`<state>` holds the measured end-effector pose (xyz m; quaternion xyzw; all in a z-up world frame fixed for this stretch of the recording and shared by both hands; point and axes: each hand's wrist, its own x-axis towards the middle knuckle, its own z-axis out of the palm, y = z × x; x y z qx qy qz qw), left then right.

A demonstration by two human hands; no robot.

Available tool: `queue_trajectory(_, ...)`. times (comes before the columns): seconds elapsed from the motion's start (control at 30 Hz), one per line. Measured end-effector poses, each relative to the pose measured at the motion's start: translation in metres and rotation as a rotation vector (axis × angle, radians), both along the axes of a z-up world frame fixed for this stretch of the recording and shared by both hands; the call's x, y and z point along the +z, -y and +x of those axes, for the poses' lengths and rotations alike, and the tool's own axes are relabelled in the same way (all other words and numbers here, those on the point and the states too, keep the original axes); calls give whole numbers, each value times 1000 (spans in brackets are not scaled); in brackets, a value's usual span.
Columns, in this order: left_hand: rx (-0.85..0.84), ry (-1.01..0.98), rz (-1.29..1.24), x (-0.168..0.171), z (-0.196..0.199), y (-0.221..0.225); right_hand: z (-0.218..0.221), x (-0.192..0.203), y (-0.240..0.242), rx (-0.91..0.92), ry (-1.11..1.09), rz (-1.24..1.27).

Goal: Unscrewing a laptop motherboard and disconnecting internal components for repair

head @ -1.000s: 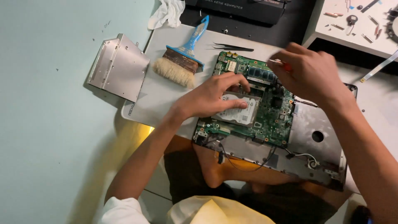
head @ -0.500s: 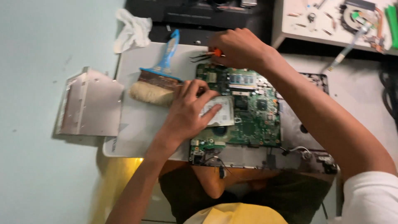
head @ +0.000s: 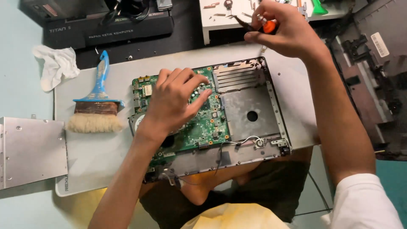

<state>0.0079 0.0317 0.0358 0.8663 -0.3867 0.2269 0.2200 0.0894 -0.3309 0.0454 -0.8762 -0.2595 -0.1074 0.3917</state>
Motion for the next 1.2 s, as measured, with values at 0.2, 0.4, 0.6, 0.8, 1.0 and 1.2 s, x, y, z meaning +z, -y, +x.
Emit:
queue_trajectory(0.2, -162, -441, -215, 12, 36, 95, -17, -34, -9, -98, 311, 78)
queue_trajectory(0.4, -99, -422, -353, 24, 30, 127, -42, -18, -38, -125, 439, 168)
queue_trajectory(0.6, -213, -283, -462, 17, 31, 133, -51, -17, -35, -186, 503, 82)
queue_trajectory(0.8, -226, -325, -609, 33, 19, 129, -57, -10, -56, 9, 366, 290)
queue_trajectory(1.0, -418, -425, -764, 27, 34, 75, -41, -28, -26, 55, 345, 285)
queue_trajectory(1.2, -314, -633, -1004, 29, 68, 1, -43, -19, 1, 47, 169, 249)
